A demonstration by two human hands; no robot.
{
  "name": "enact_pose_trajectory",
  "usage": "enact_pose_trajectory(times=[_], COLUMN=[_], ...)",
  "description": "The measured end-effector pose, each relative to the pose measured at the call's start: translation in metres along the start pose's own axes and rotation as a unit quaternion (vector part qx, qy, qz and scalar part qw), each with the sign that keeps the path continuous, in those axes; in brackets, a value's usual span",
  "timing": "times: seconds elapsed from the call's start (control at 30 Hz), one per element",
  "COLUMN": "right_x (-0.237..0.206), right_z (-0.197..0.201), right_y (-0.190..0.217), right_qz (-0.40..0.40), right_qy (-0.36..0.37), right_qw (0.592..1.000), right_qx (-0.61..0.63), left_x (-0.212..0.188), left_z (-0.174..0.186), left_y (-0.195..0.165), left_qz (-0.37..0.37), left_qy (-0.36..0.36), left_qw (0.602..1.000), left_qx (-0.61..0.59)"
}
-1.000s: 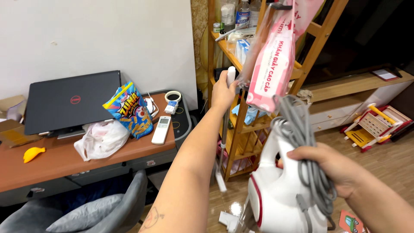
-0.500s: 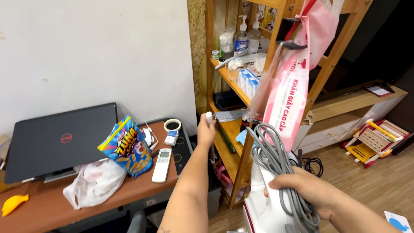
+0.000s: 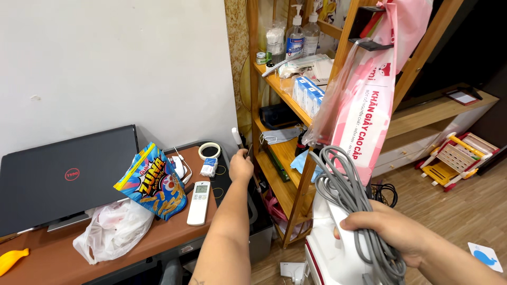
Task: The person lifts a corded stick vacuum from its stand and carries it to the bathroom. They detach the dust canister, open it, pull out the filter, and tap the dust out of the canister and filter into a trash bin beside the sink.
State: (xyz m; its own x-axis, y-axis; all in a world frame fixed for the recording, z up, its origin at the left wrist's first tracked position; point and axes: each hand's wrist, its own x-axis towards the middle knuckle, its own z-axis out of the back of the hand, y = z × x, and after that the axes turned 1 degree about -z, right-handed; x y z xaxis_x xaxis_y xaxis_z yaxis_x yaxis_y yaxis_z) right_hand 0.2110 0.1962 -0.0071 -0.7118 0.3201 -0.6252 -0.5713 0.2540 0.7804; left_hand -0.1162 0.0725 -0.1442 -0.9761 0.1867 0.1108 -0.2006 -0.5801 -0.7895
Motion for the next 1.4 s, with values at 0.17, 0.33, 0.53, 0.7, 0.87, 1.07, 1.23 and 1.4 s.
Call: enact_pose_trajectory(times=[0.17, 0.33, 0.53, 0.7, 0.87, 1.07, 1.23, 1.4], right_x=[0.003, 0.005, 0.009, 0.007, -0.009, -0.060, -0.116, -0.175], right_z=[0.000, -0.003, -0.016, -0.033, -0.056, -0.083, -0.117, -0.155], right_y=[0.000, 0.001, 0.009, 0.019, 0.013, -0.005, -0.010, -0.022], right_qz=[-0.001, 0.004, 0.006, -0.006, 0.012, 0.070, 0.083, 0.092], right_qy=[-0.001, 0.011, 0.104, 0.122, 0.216, 0.287, 0.353, 0.396], right_qw=[1.000, 1.000, 0.990, 0.971, 0.931, 0.855, 0.807, 0.753], right_qx=[0.002, -0.024, -0.093, -0.204, -0.294, -0.426, -0.466, -0.517], left_x=[0.001, -0.019, -0.109, -0.178, -0.258, -0.340, -0.405, -0.472], left_z=[-0.002, -0.015, 0.028, 0.136, 0.164, 0.182, 0.213, 0.262], left_y=[0.016, 0.020, -0.026, -0.073, -0.107, -0.084, -0.070, -0.076], left_qz=[0.062, -0.066, -0.267, -0.604, -0.556, -0.541, -0.491, -0.444], left_qy=[-0.002, 0.033, 0.219, 0.008, -0.004, -0.146, -0.289, -0.289], left_qw=[0.998, 0.992, 0.804, 0.792, 0.759, 0.776, 0.756, 0.770], left_qx=[0.024, -0.101, -0.483, -0.089, 0.340, 0.287, 0.322, 0.357])
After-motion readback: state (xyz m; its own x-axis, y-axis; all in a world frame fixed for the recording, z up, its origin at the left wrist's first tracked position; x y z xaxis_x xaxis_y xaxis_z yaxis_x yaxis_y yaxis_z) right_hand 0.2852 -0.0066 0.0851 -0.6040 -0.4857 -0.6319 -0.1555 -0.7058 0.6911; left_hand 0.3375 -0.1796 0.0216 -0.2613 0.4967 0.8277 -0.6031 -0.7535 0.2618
